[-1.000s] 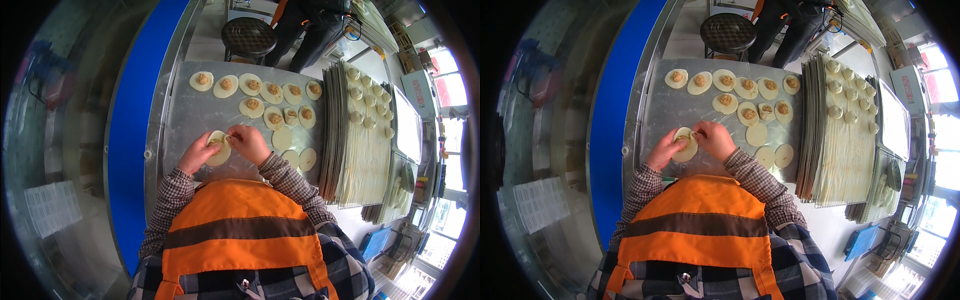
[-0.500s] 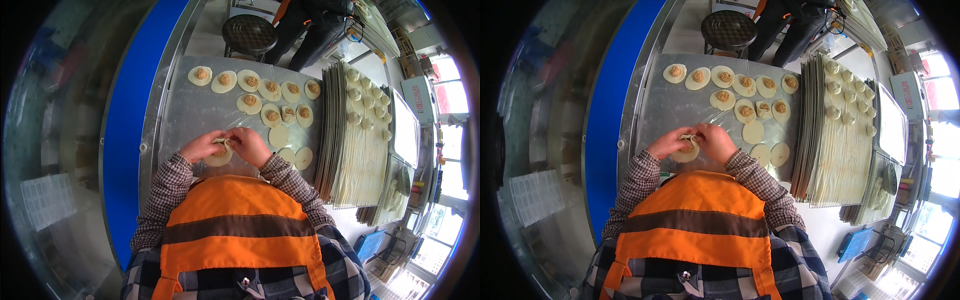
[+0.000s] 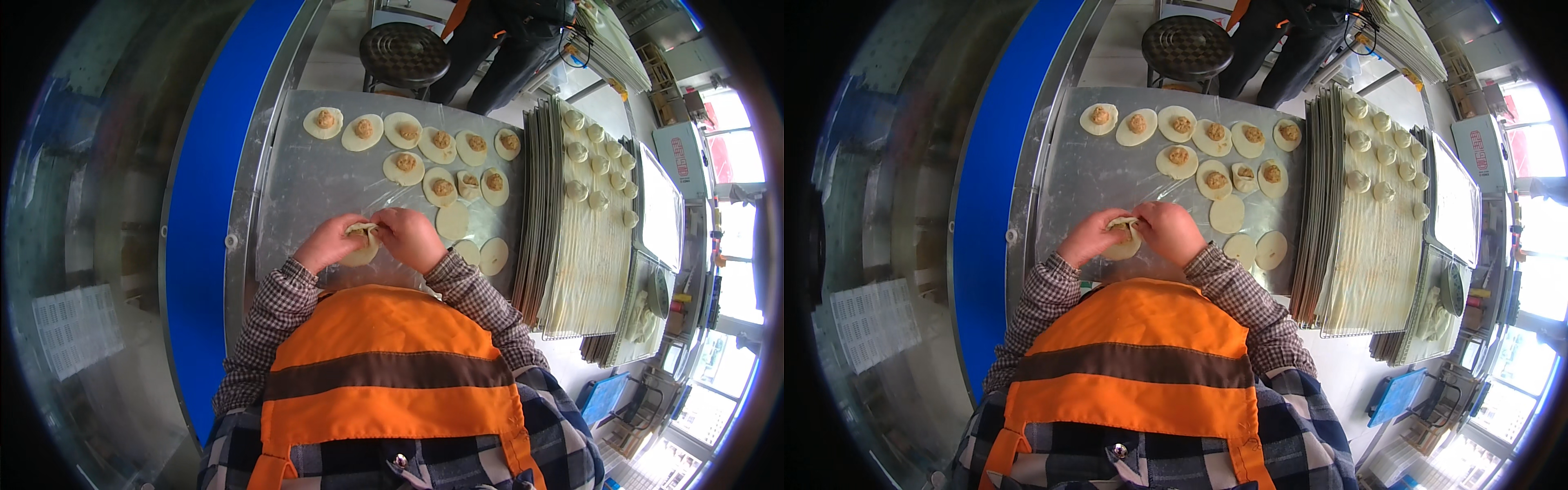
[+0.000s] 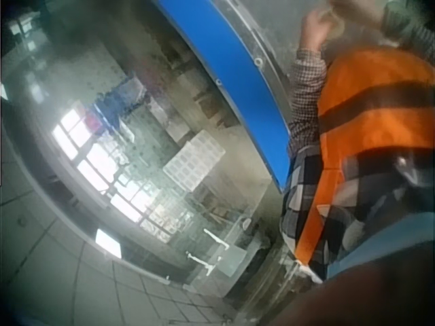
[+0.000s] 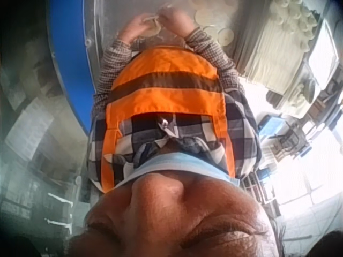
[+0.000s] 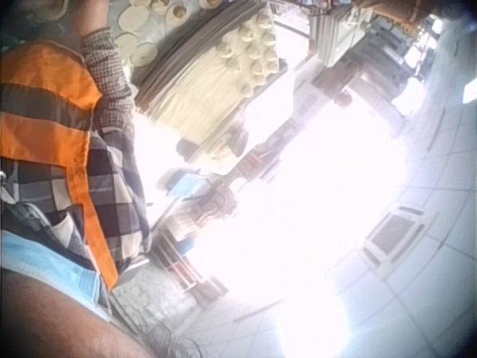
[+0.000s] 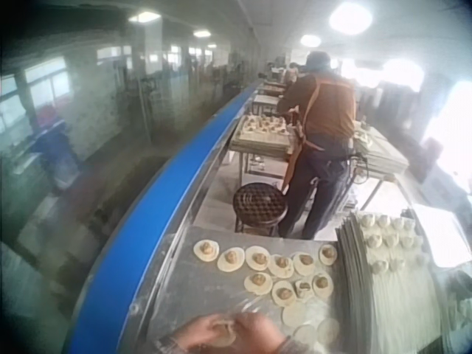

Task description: The person repeatedly picks up round dough wrappers from a conveyor belt, places filling in the center, and folds the edges to seal the dumplings. Completed dumplings are placed on a nearby tray. The process is continuous and repetitive throughout the clip.

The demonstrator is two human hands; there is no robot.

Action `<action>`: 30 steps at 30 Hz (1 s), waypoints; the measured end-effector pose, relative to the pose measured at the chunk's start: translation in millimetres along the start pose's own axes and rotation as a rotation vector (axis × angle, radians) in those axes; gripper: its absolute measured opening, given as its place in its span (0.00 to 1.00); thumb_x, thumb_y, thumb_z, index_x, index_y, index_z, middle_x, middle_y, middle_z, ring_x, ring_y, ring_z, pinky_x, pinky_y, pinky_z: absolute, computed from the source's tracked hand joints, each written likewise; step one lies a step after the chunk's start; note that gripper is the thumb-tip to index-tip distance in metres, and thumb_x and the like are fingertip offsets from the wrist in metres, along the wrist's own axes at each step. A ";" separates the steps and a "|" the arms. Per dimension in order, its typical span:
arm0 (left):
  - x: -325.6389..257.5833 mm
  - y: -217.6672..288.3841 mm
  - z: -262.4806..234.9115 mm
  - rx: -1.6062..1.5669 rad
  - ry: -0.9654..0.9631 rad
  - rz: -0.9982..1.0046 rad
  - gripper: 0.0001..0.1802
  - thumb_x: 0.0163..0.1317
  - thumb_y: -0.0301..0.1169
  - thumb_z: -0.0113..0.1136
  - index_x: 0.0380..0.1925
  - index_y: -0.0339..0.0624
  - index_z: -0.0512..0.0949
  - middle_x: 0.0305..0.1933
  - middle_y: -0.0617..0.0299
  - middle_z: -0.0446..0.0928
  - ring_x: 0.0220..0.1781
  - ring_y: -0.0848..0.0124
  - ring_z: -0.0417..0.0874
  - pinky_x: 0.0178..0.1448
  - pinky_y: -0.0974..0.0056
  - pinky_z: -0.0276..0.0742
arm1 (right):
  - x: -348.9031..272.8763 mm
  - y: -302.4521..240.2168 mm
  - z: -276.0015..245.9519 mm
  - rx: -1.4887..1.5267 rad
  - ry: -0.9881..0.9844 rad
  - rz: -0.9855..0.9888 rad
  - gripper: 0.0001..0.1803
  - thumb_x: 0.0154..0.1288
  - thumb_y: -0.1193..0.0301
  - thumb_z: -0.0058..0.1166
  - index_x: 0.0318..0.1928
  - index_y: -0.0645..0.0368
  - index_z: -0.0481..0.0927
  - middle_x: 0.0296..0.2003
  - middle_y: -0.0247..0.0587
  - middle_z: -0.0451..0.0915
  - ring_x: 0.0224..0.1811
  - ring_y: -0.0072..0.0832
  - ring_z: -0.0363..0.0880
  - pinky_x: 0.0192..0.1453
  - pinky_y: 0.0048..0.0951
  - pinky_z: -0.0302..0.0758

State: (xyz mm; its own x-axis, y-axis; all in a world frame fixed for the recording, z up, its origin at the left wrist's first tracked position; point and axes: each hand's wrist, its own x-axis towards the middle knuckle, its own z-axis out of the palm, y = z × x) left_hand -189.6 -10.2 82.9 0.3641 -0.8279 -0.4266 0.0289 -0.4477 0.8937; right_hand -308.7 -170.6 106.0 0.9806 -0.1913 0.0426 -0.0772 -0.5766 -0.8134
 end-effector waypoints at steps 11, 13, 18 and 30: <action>3.6 0.1 -6.6 -0.557 -0.116 -0.113 0.22 0.62 0.29 0.58 0.56 0.38 0.71 0.52 0.58 0.76 0.50 0.69 0.79 0.53 0.64 0.77 | -8.3 0.0 -5.5 0.101 0.074 0.022 0.09 0.56 0.75 0.57 0.38 0.62 0.78 0.30 0.50 0.78 0.29 0.46 0.77 0.33 0.38 0.75; -1.1 3.9 -4.8 -0.729 -0.020 -0.219 0.21 0.63 0.30 0.57 0.56 0.39 0.70 0.51 0.59 0.76 0.50 0.70 0.79 0.49 0.64 0.80 | -9.6 -1.5 -5.3 0.158 0.080 0.104 0.09 0.56 0.75 0.58 0.38 0.63 0.78 0.28 0.49 0.77 0.27 0.44 0.76 0.31 0.37 0.74; -5.4 17.8 5.7 -0.371 0.084 -0.052 0.17 0.64 0.30 0.55 0.53 0.40 0.71 0.44 0.61 0.77 0.39 0.72 0.81 0.32 0.68 0.81 | -4.9 -5.0 0.7 0.474 0.121 0.247 0.09 0.55 0.75 0.59 0.37 0.63 0.78 0.25 0.48 0.77 0.24 0.41 0.76 0.30 0.36 0.73; -8.9 4.7 5.2 -0.390 0.054 0.036 0.17 0.62 0.31 0.58 0.52 0.47 0.74 0.37 0.66 0.78 0.29 0.80 0.76 0.26 0.75 0.70 | -9.9 -1.6 4.7 0.156 0.120 0.097 0.09 0.55 0.74 0.55 0.38 0.60 0.79 0.30 0.54 0.78 0.34 0.51 0.78 0.37 0.41 0.75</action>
State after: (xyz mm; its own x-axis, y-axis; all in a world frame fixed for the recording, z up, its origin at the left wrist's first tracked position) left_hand -197.6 -6.7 90.1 0.4192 -0.8174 -0.3950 0.3632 -0.2478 0.8981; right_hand -317.4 -164.0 104.2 0.9406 -0.3388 0.0212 -0.1319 -0.4225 -0.8967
